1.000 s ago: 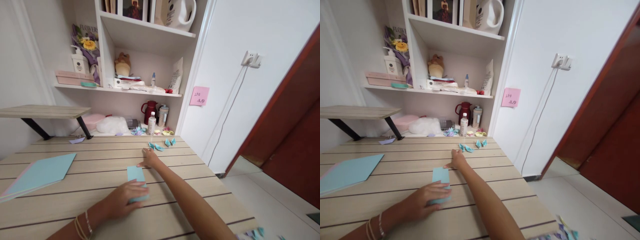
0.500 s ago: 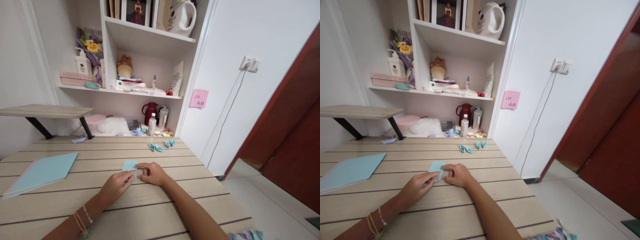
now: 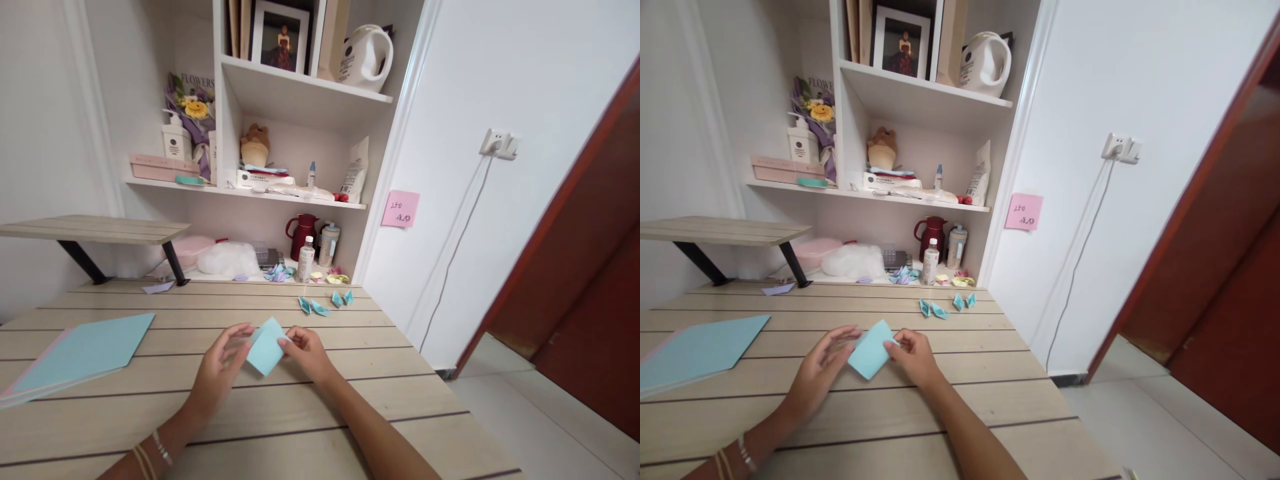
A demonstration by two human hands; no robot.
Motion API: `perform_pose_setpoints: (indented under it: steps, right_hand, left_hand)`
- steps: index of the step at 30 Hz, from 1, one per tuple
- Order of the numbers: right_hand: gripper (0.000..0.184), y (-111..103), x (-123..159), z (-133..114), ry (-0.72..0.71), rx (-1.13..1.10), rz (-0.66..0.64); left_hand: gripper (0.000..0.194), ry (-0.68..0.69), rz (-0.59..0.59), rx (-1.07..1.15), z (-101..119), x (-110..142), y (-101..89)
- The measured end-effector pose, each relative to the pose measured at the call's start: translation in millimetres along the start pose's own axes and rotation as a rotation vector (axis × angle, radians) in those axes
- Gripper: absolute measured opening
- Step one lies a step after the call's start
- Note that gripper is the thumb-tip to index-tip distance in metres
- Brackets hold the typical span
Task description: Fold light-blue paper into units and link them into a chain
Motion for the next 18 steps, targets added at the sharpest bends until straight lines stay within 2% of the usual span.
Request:
perform_pose_setpoints:
  steps: [4,10,14,18]
  right_hand:
    - [0.031,6.1,2.6,-4.6,0.017,-0.108,-0.072]
    - [0.032,10.2,7.0,-4.0,0.063,-0.018,-0.165]
    - [0.031,9.1,8.7,-8.3,0.026,0.088,-0.211]
    - [0.028,5.7,7.5,-13.4,-0.041,0.182,-0.197]
  left_hand:
    - [0.038,-0.062,-0.06,0.042,-2.5,-2.6,1.2]
    - [0.041,-0.264,-0.188,0.148,-18.7,-1.1,12.4]
    - [0.045,-0.258,-0.196,0.185,-18.2,-1.3,13.6]
    - [0.028,-0.227,-0.228,0.092,-13.7,-2.0,12.4]
Point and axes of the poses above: each hand's wrist, its own x-axis away from the middle knuckle, its own y-axis out of the palm, z = x × y, the point moved 5 cm from there along -x, towards the middle knuckle, and after that the axes turned 2 degrees about -z, right-handed, at the moved point
